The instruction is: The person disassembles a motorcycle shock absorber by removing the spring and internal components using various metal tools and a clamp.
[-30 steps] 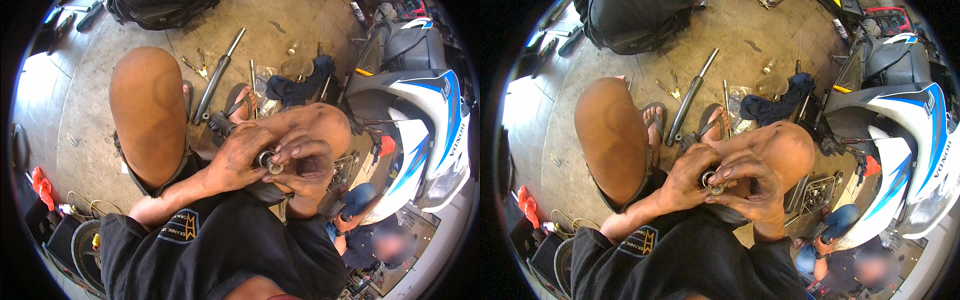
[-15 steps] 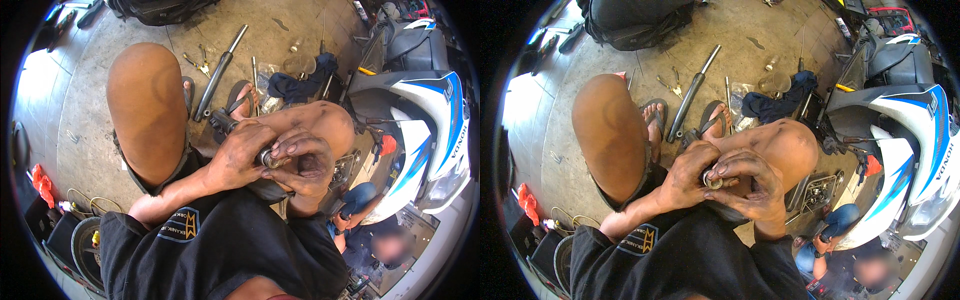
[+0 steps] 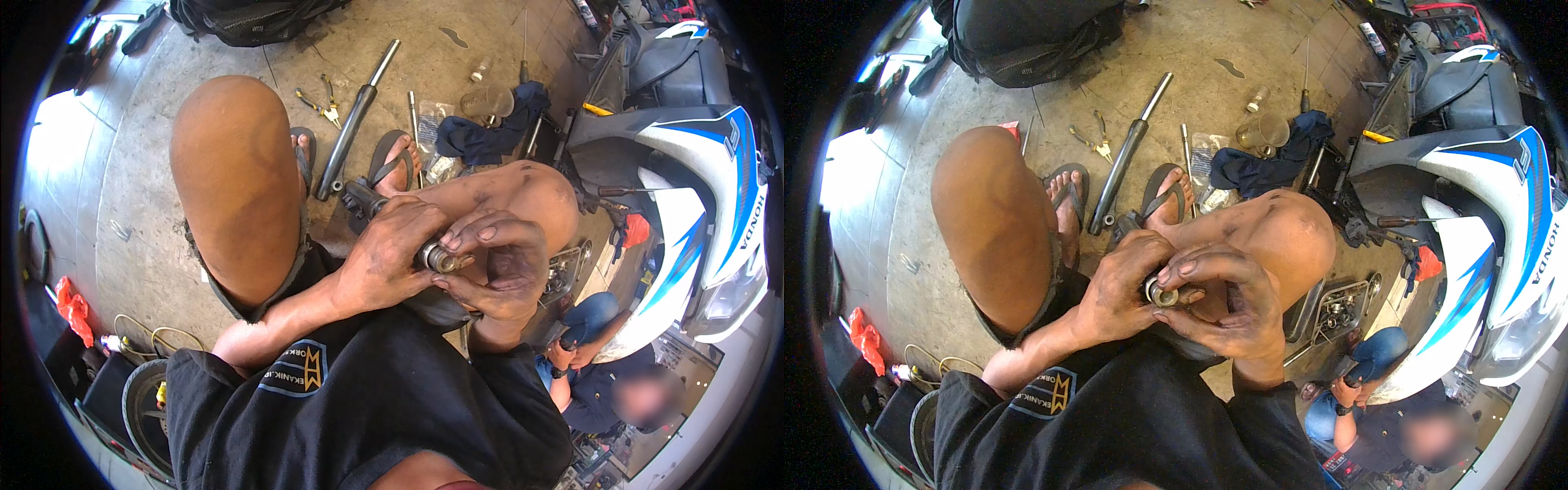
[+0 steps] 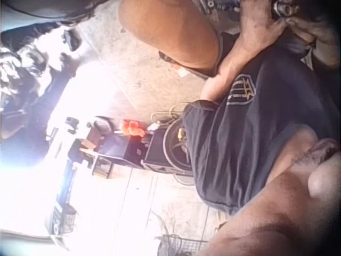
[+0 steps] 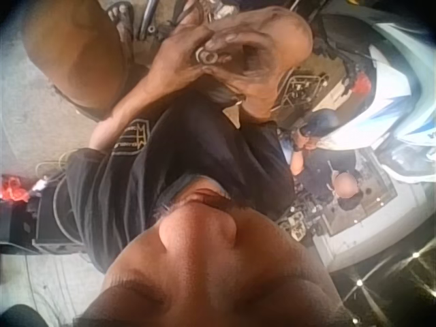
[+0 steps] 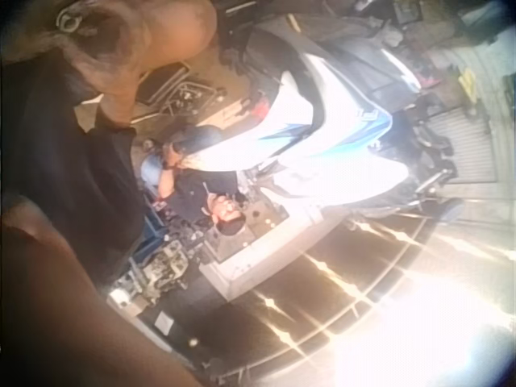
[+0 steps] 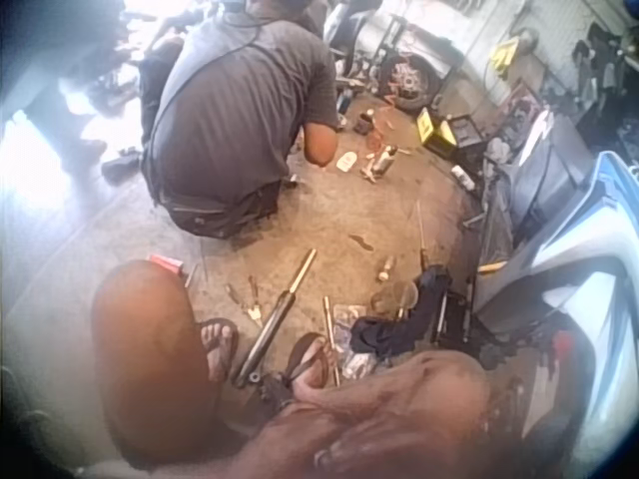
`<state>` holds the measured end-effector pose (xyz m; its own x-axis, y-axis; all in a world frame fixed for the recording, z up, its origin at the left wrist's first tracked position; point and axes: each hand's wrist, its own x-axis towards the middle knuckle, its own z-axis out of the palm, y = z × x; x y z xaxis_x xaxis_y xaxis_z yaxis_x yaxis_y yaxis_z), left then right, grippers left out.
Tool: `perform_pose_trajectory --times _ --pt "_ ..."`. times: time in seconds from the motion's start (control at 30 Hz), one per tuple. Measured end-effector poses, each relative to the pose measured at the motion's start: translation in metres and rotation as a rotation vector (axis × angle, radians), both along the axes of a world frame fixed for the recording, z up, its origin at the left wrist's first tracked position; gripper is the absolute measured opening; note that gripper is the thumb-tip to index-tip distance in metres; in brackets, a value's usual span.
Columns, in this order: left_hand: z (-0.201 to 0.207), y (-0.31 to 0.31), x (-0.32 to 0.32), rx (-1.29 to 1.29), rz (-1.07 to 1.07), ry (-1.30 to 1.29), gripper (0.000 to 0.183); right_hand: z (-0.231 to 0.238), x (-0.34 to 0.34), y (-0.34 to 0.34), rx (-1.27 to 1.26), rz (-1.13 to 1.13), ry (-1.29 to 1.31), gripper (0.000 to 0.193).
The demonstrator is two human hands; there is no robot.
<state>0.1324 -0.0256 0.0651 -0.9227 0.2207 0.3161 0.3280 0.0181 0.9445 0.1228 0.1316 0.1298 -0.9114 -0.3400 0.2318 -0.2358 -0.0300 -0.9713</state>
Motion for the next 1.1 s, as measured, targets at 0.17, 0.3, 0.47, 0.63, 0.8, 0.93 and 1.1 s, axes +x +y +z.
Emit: perform_pose_trajectory --times 0.17,0.3,0.47,0.63,0.8,0.93,1.1 --pt "0.0019 -0.0015 -0.0005 0.003 -0.009 0.003 0.035 -0.0057 -0.0016 0.0023 -0.065 -0.005 0.094 0.070" --pt "0.0039 -0.0037 -0.0010 0.003 -0.026 -0.005 0.036 -0.0042 -0.0013 0.0032 -0.105 -0.018 0.077 0.075" --pt "0.0028 -0.0027 -0.0004 -0.006 -0.020 -0.006 0.037 -0.0052 -0.0012 0.0046 -0.080 0.020 0.072 0.077" --pt "0.0028 -0.0025 -0.0006 0.003 -0.015 0.001 0.038 -0.0057 -0.0030 0.0053 -0.068 0.047 0.077 0.078" --pt "0.0018 -0.0017 0.0001 0.008 -0.012 -0.003 0.038 -0.0052 0.0001 0.0020 -0.032 0.035 0.044 0.077" --pt "0.0016 -0.0001 0.0014 0.010 -0.015 -0.016 0.035 -0.0001 0.0034 -0.0003 -0.072 0.015 -0.047 0.066" --pt "-0.0003 -0.0010 0.0004 -0.026 0.002 0.001 0.037 -0.0031 0.0022 0.0008 0.001 0.003 0.056 0.071"
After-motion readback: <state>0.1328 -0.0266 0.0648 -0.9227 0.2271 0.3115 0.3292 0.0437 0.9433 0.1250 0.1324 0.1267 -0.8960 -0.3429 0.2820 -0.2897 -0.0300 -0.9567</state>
